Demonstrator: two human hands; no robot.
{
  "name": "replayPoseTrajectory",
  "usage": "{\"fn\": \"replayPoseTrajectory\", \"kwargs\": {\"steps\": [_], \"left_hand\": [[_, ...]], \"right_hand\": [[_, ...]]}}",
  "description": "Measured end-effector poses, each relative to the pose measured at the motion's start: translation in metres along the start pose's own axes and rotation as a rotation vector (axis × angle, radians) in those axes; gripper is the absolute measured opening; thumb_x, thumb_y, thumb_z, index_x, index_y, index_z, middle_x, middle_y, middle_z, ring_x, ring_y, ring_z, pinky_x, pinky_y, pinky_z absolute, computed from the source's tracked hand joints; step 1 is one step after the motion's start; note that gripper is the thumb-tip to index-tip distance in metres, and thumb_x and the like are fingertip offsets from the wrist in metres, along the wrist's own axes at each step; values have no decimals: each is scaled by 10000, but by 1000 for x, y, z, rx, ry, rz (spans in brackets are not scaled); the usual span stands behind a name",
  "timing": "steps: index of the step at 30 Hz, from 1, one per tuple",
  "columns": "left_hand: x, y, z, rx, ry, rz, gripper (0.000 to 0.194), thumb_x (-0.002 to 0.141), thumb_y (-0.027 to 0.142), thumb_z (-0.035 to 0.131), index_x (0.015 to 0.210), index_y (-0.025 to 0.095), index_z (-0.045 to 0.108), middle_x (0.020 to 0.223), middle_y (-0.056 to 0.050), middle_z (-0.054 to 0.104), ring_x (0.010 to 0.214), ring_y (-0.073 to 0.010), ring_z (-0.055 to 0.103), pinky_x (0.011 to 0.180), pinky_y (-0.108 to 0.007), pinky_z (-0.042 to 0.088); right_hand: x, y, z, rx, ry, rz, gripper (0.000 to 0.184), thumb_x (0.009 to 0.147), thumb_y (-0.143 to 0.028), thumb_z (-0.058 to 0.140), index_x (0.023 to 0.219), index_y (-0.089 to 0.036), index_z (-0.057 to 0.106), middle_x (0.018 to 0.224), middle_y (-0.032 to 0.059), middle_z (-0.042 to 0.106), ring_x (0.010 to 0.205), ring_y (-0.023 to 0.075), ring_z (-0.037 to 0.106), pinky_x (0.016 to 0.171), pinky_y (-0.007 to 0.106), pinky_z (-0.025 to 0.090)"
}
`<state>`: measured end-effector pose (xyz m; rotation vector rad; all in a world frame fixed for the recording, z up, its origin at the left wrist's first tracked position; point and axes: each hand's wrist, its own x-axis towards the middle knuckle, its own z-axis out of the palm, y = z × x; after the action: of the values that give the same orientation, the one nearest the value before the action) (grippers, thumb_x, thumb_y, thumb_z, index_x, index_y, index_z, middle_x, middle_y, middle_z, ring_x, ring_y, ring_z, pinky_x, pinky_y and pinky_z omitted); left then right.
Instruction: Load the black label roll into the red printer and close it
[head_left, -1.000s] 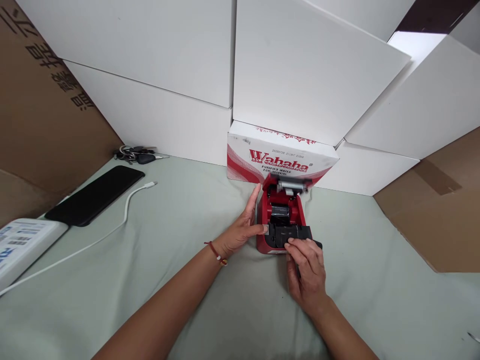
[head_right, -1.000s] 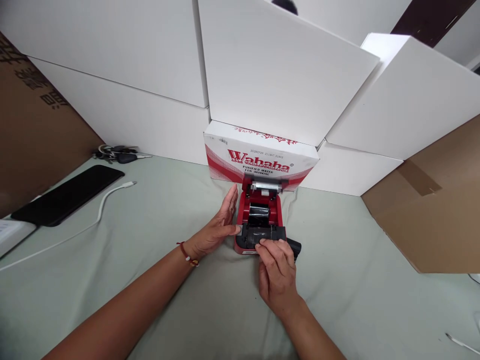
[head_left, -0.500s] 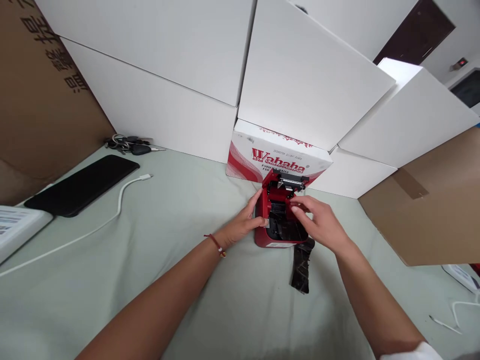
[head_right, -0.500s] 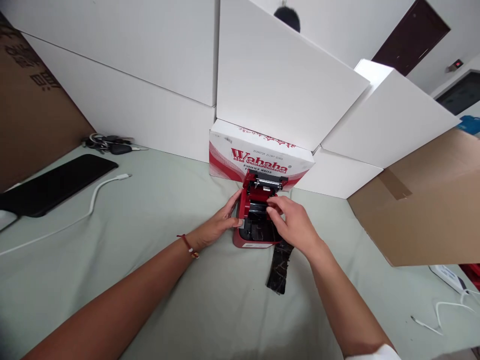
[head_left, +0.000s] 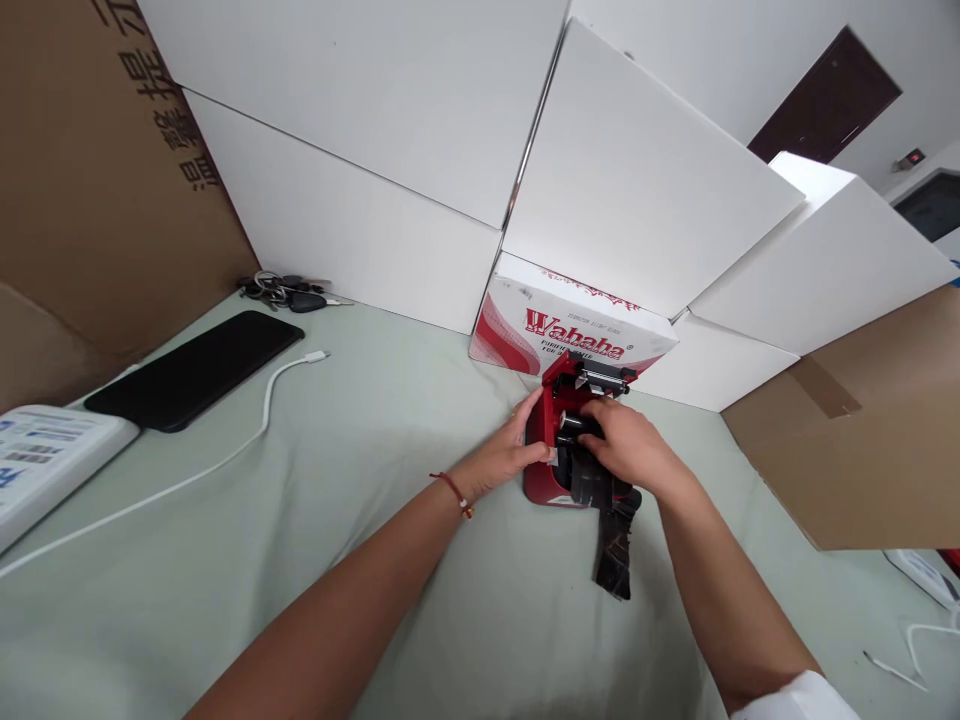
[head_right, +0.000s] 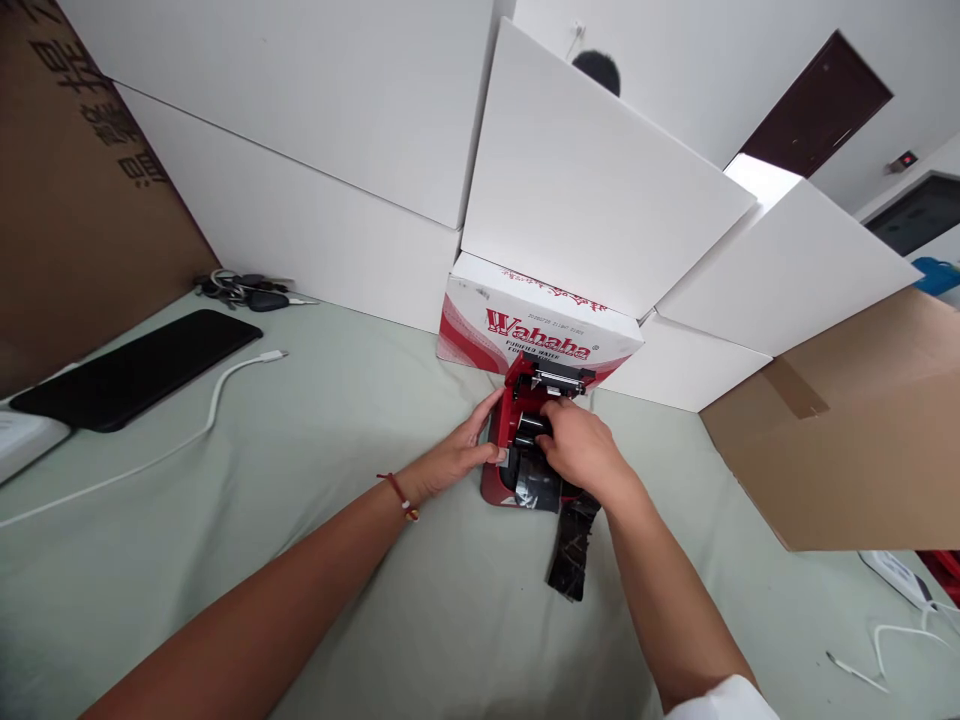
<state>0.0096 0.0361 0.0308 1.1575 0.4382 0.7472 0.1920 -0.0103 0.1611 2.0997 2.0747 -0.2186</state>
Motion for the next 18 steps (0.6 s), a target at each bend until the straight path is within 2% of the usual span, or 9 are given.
{"fn": "replayPoseTrajectory", "kwargs": {"steps": [3, 5, 8, 10, 12, 15, 18], "left_hand": [[-2, 4, 3, -27, 7, -6, 1092, 817, 282, 757, 1735, 291, 165, 1790, -103, 288, 1592, -384, 377, 1309, -565, 342], [-2, 5, 3, -14, 19, -7, 1088, 811, 280, 763, 1731, 294, 184, 1807, -86, 251, 1627, -379, 316, 1334, -556, 298], [-1, 2, 0, -2, 12, -26, 1101, 823, 299, 762, 1737, 296, 147, 1792, -91, 291, 1603, -383, 359, 1326, -572, 310], [1, -1, -2, 3, 0, -32, 1104, 833, 318, 760, 1739, 301, 129, 1767, -94, 344, 1571, -388, 408, 1315, -579, 327], [2, -3, -4, 16, 3, -19, 1101, 829, 326, 760, 1738, 287, 140, 1745, -97, 385, 1569, -391, 408, 1322, -575, 310], [3, -4, -4, 26, 22, -3, 1111, 818, 328, 763, 1737, 247, 145, 1695, -118, 455, 1569, -396, 403, 1333, -577, 282], [2, -4, -3, 24, 10, -6, 1091, 842, 337, 756, 1739, 256, 140, 1641, -119, 521, 1548, -389, 435, 1330, -581, 284]], "right_hand": [[-46, 25, -14, 309, 108, -58, 336, 1042, -406, 551, 1321, -260, 669, 1060, 48, 784, 823, 211, 707, 720, 326, 549], [-77, 51, -20, 457, 150, -35, 421, 1038, -558, 533, 1323, -285, 679, 889, 21, 766, 679, 204, 652, 610, 325, 519], [-107, 93, -14, 437, 69, 77, 453, 1002, -614, 557, 1272, -284, 712, 803, 18, 744, 647, 213, 638, 591, 335, 511], [-114, 116, 2, 374, -50, 153, 370, 990, -543, 571, 1181, -273, 736, 851, 31, 767, 723, 231, 681, 662, 349, 541], [-113, 131, 24, 310, -116, 234, 286, 960, -429, 585, 1106, -247, 751, 935, 58, 794, 823, 255, 719, 744, 367, 556], [-103, 134, 53, 253, -66, 315, 323, 930, -335, 585, 1169, -200, 755, 1125, 119, 798, 946, 276, 739, 821, 383, 556], [-92, 118, 71, 339, 53, 274, 408, 1002, -414, 534, 1298, -202, 717, 1255, 127, 766, 900, 236, 728, 827, 368, 557]]}}
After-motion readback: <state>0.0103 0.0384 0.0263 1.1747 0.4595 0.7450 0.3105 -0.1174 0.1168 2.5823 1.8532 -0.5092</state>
